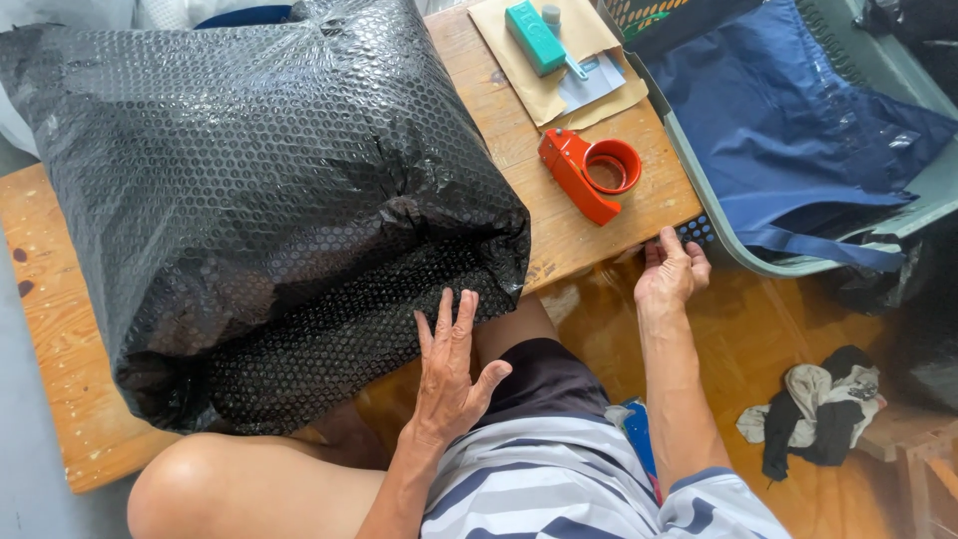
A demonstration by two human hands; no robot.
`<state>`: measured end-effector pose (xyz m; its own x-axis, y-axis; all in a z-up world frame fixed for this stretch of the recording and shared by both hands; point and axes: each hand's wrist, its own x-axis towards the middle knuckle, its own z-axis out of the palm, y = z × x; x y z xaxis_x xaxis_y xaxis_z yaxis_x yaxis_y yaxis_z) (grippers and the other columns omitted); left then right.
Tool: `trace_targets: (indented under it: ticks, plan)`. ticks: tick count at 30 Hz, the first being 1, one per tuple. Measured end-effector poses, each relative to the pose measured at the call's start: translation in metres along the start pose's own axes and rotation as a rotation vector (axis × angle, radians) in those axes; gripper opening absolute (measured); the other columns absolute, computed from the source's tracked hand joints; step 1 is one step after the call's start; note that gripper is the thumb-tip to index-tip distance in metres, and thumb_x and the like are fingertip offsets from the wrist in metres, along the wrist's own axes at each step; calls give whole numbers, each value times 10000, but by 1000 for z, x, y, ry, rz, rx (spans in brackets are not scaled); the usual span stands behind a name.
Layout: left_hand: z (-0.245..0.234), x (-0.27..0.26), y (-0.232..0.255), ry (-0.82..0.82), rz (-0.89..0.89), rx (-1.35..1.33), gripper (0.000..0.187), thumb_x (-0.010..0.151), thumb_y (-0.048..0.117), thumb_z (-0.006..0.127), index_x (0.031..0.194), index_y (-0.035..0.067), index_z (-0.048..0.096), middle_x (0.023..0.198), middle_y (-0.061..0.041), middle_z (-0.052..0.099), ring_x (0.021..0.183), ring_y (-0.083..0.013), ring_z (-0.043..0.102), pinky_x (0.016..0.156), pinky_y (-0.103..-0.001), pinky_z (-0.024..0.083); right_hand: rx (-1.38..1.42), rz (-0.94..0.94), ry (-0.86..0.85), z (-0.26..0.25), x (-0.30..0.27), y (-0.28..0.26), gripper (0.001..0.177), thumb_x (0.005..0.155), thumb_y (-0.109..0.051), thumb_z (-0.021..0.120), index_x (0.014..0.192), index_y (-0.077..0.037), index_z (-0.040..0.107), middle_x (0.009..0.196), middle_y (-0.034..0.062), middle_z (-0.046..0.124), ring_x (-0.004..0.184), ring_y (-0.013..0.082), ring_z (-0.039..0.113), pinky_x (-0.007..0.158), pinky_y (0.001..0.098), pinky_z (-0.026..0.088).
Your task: Wrapping a pillow in black bubble wrap and securing the edges with tape using a hand-held dispenser.
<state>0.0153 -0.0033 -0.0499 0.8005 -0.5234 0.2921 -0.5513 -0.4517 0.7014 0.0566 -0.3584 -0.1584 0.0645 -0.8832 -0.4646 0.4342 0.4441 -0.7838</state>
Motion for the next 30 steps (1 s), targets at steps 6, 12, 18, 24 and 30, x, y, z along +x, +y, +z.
trace_targets:
  ticks: [6,12,18,24,30]
  plan:
    - [-2,1,3,11,-3,-11,882,1009,623,389,1614,23,164,1654,-172,346,1576,-441,172,1206,-734,21,-56,26,-5,0,-14,-7,711,695,12,856,1270,-74,447,1011,180,678,820,259,706,760,411,617]
    - [-3,3,0,52,-32,-127,916,956,546,593,1613,12,241,1577,-200,449,1543,-430,167,1186,-673,-36,-56,11,-68,-48,36,9,845,748,-19,1002,1361,-78,425,1198,184,537,1045,333,658,932,549,629]
    - [2,2,-3,67,-46,-130,884,969,523,591,1608,10,258,1577,-201,448,1538,-429,187,1187,-677,-18,-459,-907,-540,-7,-59,-44,262,967,-5,837,1115,-6,621,1022,119,599,930,181,644,803,284,587]
    - [9,4,-2,214,-86,-218,689,964,277,698,1542,17,427,1408,-153,643,1339,-337,557,1132,-492,414,-1224,-1673,-987,67,-75,-34,600,960,-567,723,1245,-45,649,957,97,669,911,287,687,1045,476,463]
    - [-2,3,4,290,-313,-547,511,978,147,649,1462,33,532,878,-116,825,861,-213,805,848,-360,628,-1541,-1464,-1059,80,-81,-26,418,928,-413,762,970,-25,610,835,183,740,761,388,737,889,558,513]
